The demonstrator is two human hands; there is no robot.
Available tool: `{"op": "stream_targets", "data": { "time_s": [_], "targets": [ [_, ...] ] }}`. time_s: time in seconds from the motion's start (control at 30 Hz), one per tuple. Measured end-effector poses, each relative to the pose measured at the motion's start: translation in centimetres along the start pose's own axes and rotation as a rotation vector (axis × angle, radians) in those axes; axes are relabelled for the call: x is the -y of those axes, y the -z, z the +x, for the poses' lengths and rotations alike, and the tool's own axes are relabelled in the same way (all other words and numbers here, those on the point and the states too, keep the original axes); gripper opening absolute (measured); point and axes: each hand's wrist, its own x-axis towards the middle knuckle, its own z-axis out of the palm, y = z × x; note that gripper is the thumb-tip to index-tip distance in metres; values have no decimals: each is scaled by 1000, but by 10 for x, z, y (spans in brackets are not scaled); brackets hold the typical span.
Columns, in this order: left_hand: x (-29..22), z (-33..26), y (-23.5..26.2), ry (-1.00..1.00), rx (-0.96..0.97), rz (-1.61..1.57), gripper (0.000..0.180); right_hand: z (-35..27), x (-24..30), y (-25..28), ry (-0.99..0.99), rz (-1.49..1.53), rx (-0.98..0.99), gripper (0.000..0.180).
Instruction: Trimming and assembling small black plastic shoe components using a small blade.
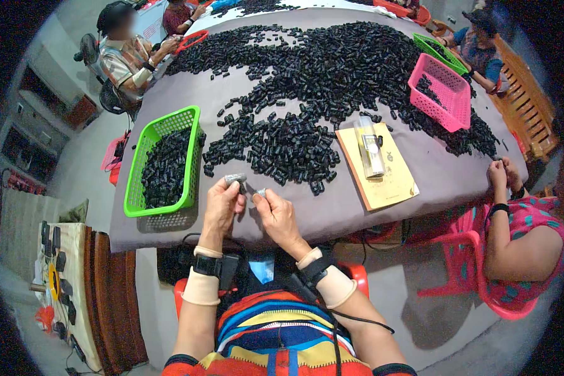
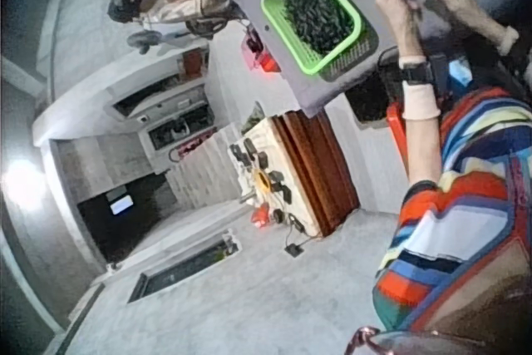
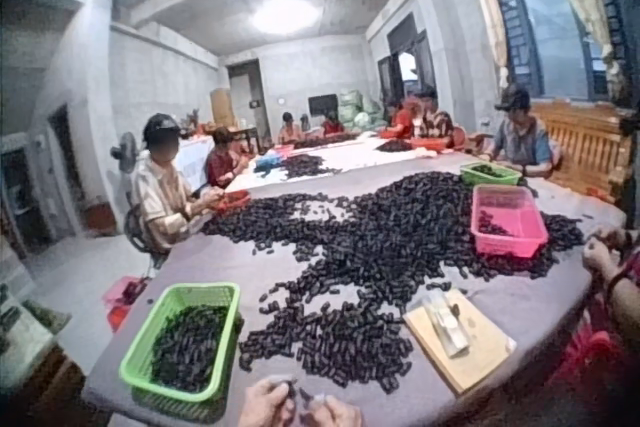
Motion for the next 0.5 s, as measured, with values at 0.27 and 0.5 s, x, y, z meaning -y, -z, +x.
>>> {"op": "stream_targets", "data": {
  "time_s": [0.27, 0.5],
  "targets": [
    [18, -17, 4, 16, 24, -374, 17, 1, 4, -3, -21, 25, 37, 29],
    [20, -17, 11, 42, 87, -409, 19, -2, 4, -2, 134, -150, 86, 25]
  ]
}}
